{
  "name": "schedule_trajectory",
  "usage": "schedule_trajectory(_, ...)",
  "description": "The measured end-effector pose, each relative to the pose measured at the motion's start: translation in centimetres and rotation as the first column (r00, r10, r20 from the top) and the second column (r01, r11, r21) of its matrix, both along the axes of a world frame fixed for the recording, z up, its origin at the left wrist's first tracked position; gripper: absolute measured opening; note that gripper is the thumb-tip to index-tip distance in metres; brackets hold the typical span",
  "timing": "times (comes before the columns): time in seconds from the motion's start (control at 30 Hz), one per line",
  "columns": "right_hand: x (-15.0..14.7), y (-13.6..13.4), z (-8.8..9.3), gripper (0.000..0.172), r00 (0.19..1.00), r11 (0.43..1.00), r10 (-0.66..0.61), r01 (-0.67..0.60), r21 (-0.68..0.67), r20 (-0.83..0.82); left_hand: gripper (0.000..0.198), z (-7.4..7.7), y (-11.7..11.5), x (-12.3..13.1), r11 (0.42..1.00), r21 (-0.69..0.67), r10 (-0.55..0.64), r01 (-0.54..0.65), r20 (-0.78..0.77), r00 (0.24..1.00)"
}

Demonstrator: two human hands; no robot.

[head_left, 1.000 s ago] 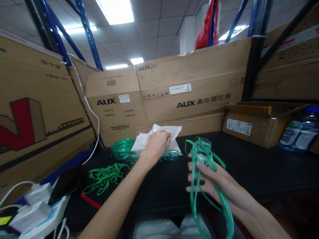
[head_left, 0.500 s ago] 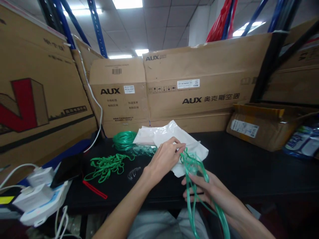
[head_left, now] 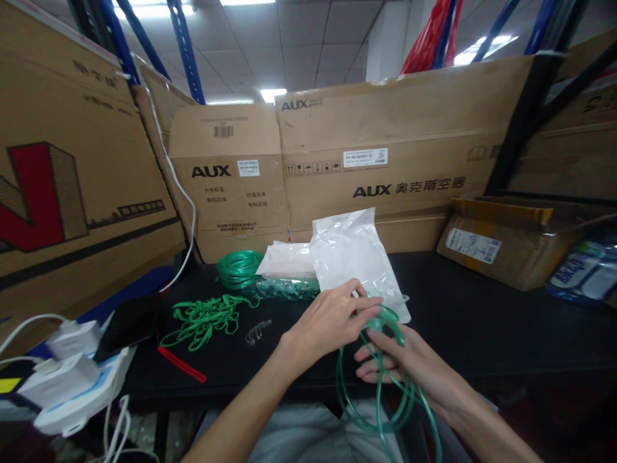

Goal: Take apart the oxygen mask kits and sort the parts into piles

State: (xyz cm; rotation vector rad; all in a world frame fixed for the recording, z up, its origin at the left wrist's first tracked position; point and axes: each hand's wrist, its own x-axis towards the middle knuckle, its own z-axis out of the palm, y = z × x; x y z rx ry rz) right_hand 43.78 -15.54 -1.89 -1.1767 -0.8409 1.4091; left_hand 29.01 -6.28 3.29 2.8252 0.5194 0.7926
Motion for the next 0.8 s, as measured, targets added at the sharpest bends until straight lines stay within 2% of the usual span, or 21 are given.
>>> schedule_trajectory(0.17,0.3,-0.5,0.9,0.041,0.998,0.999,0.023,-0.022,-0.030,0.057,0.037,-0.1,-0.1,0.5,1.000,-0.004,-0.018,0.018,-0.006,1.000)
schedule_trajectory(0.3,1.3,-2.6,1.7,0.036,0.993,0.997,0.021,-0.013,-0.072,0.113,0.032,0.0,-0.4,1.1,1.000,0.015,-0.008,0.008,0.008,1.000)
schedule_trajectory(0.37,1.9,-4.0,2.1,0.037,0.991,0.995,0.027,-0.014,-0.101,0.129,0.030,-0.1,-0.7,1.5,0.996,-0.077,-0.046,0.050,0.055,0.997)
schedule_trajectory(0.43,2.4,-5.3,2.2,0.041,0.990,0.990,0.017,0.002,-0.139,0.138,0.030,-0.5,-1.2,2.1,0.968,-0.220,-0.100,0.124,0.113,0.988)
schedule_trajectory(0.5,2.9,-6.2,1.9,0.042,0.989,0.982,-0.006,0.033,-0.184,0.146,0.031,-1.3,-1.7,2.7,0.928,-0.333,-0.126,0.167,0.141,0.982)
schedule_trajectory(0.57,3.1,-6.6,1.3,0.042,0.989,0.972,-0.013,0.048,-0.230,0.148,0.032,-2.3,-2.0,3.4,0.910,-0.384,-0.113,0.153,0.127,0.986)
schedule_trajectory(0.67,3.5,-6.6,0.2,0.044,0.993,0.963,-0.005,0.038,-0.266,0.121,0.034,-3.7,-2.2,4.2,0.926,-0.357,-0.088,0.124,0.113,0.990)
schedule_trajectory(0.8,3.8,-6.5,-0.5,0.049,0.989,0.961,0.031,0.009,-0.275,0.143,0.036,-4.2,-2.0,4.5,0.940,-0.286,-0.164,0.188,0.107,0.981)
